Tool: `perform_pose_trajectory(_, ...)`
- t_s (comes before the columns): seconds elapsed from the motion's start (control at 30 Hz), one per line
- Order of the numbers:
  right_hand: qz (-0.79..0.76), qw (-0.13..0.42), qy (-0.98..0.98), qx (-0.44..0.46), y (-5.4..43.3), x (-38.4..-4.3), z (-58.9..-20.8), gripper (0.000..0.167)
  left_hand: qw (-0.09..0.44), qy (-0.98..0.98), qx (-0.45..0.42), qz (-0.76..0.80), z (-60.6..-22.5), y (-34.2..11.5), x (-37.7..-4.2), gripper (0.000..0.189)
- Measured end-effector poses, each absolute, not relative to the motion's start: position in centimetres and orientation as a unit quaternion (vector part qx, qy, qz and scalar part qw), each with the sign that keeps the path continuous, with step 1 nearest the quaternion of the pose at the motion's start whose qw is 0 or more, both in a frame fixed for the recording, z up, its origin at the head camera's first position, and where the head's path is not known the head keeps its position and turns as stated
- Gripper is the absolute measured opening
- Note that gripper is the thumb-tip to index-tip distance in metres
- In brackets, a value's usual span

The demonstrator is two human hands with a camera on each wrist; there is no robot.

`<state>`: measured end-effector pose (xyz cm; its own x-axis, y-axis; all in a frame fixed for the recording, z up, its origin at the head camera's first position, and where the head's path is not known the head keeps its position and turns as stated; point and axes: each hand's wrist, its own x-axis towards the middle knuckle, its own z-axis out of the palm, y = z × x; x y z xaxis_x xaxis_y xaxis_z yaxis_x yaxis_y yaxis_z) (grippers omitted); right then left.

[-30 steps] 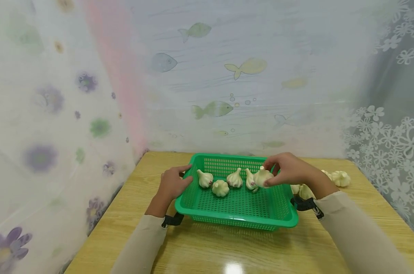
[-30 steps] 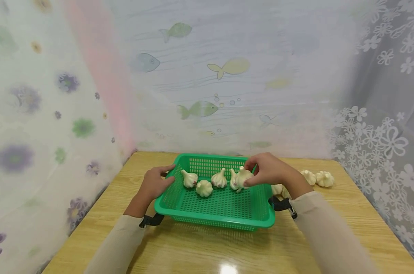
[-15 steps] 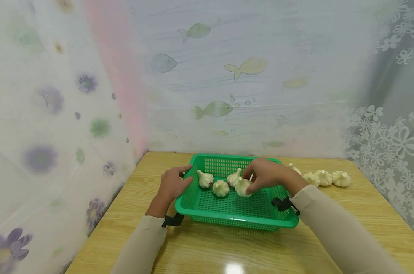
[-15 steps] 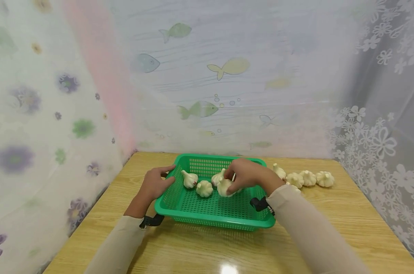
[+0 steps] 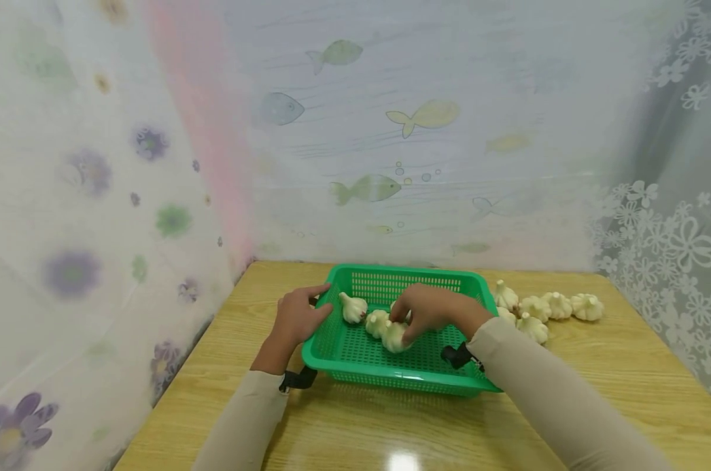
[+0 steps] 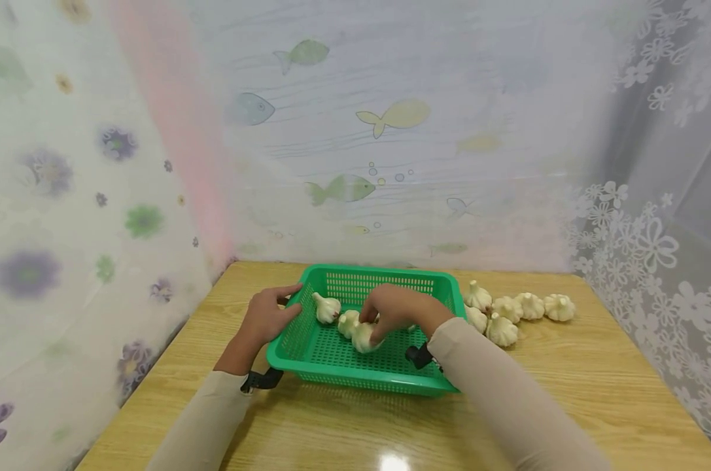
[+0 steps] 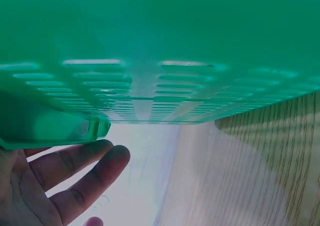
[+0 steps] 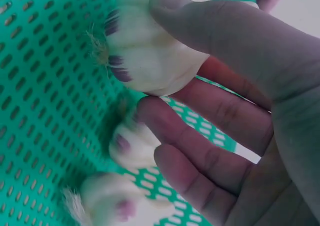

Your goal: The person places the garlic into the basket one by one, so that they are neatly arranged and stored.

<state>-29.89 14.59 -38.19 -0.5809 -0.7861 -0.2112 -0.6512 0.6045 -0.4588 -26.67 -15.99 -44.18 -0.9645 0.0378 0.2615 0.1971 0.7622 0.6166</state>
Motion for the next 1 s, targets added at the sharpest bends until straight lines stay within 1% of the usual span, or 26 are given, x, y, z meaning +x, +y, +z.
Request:
perform_pose_trajectory(0.1, -0.153, 0.200, 0.874, -0.415, 13.7, -29.8, -38.6, 0.015, 0.118, -0.931, -0.063, -0.340, -44.2, -16.0, -26.6, 0.047)
perform_pose_trajectory(0.13, -0.150, 0.198, 0.877, -0.412, 13.4, -29.8, -38.6, 0.021, 0.119, -0.930, -0.064, -0.341, -44.2, -16.0, -26.6, 0.047)
perform_pose_trajectory(0.23, -0.138, 0.193, 0.874, -0.423, 12.6, -29.8, -38.8, 0.025, 0.120, -0.929, -0.066, -0.344, -44.2, -15.9, -26.5, 0.047)
perform_pose_trajectory(0.3, -0.131, 0.189, 0.870, -0.435, 12.1, -29.9, -38.9, 0.013, 0.120, -0.929, -0.068, -0.344, -44.1, -15.9, -26.5, 0.047)
perform_pose_trajectory(0.33, -0.130, 0.186, 0.868, -0.442, 11.9, -29.9, -39.0, 0.011, 0.120, -0.929, -0.067, -0.344, -44.1, -15.9, -26.5, 0.047)
perform_pose_trajectory(0.43, -0.127, 0.177, 0.858, -0.466, 11.2, -30.0, -39.3, 0.040, 0.119, -0.930, -0.067, -0.343, -44.1, -15.9, -26.5, 0.047)
perform_pose_trajectory(0.47, -0.130, 0.176, 0.854, -0.472, 10.9, -30.0, -39.4, 0.048, 0.119, -0.930, -0.067, -0.341, -44.1, -16.0, -26.6, 0.048)
perform_pose_trajectory(0.53, -0.133, 0.172, 0.852, -0.476, 10.5, -30.1, -39.7, 0.053, 0.119, -0.930, -0.065, -0.341, -44.1, -16.0, -26.6, 0.048)
perform_pose_trajectory(0.63, -0.137, 0.173, 0.855, -0.470, 9.9, -30.1, -39.9, 0.054, 0.117, -0.930, -0.064, -0.342, -44.1, -16.0, -26.6, 0.048)
perform_pose_trajectory(0.67, -0.138, 0.175, 0.857, -0.464, 9.7, -30.1, -39.9, 0.053, 0.116, -0.930, -0.064, -0.343, -44.0, -16.0, -26.6, 0.048)
perform_pose_trajectory(0.83, -0.134, 0.172, 0.877, -0.429, 9.0, -30.2, -39.7, 0.025, 0.113, -0.929, -0.061, -0.346, -43.9, -15.9, -26.6, 0.048)
perform_pose_trajectory(0.9, -0.132, 0.169, 0.881, -0.422, 8.7, -30.2, -39.7, 0.020, 0.112, -0.930, -0.060, -0.346, -43.9, -15.9, -26.6, 0.048)
perform_pose_trajectory(0.93, -0.135, 0.170, 0.879, -0.424, 8.5, -30.3, -39.7, 0.026, 0.112, -0.930, -0.060, -0.345, -43.9, -15.9, -26.6, 0.048)
perform_pose_trajectory(0.97, -0.137, 0.169, 0.880, -0.423, 8.4, -30.4, -39.6, 0.028, 0.111, -0.930, -0.061, -0.344, -43.9, -15.9, -26.6, 0.048)
perform_pose_trajectory(1.0, -0.140, 0.166, 0.882, -0.419, 8.3, -30.4, -39.6, 0.024, 0.110, -0.931, -0.061, -0.344, -43.9, -15.9, -26.6, 0.048)
